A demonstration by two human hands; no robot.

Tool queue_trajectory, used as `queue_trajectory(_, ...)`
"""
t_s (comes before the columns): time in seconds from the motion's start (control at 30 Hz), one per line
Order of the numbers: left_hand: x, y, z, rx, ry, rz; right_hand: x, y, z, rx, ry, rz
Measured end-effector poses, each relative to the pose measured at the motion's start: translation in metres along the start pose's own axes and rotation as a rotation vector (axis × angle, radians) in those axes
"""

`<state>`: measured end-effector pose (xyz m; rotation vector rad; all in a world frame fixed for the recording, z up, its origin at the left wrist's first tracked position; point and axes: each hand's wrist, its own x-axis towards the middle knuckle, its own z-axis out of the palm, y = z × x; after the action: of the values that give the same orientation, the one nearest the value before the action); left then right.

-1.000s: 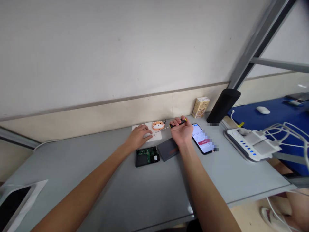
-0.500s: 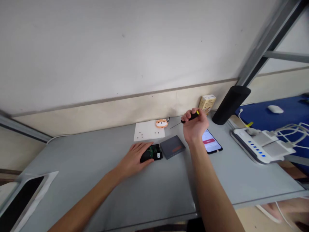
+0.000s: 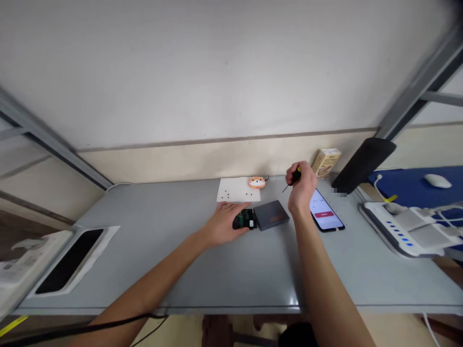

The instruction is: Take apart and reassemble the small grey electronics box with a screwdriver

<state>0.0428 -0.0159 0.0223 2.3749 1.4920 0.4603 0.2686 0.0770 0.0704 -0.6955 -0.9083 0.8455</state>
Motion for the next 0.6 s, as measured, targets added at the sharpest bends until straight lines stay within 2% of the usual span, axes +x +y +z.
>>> queue_trajectory(0.1,0.000,0.002,-0.004,-0.027,0.042,0.009,-0.014,-0.020,-0.008,-0.121,0.008,-0.206)
queue_trajectory(0.2,-0.005,0.009,-0.009,-0.054,0.092,0.023,-0.043,-0.034,-0.027,-0.238,0.011,-0.261)
queue_trajectory(0.33,-0.024,0.023,-0.010,-0.035,0.141,0.123,-0.085,-0.045,-0.056,-0.524,-0.173,-0.224)
queue_trajectory(0.4,-0.035,0.029,-0.005,-0.018,0.102,0.188,-0.100,-0.049,-0.066,-0.704,-0.304,-0.163)
queue_trajectory(0.53,-0.052,0.033,0.012,0.008,-0.014,0.236,-0.112,-0.048,-0.072,-1.134,-0.455,-0.063)
queue_trajectory(0.6,-0.055,0.033,0.017,0.010,-0.017,0.227,-0.114,-0.043,-0.071,-1.290,-0.496,-0.060)
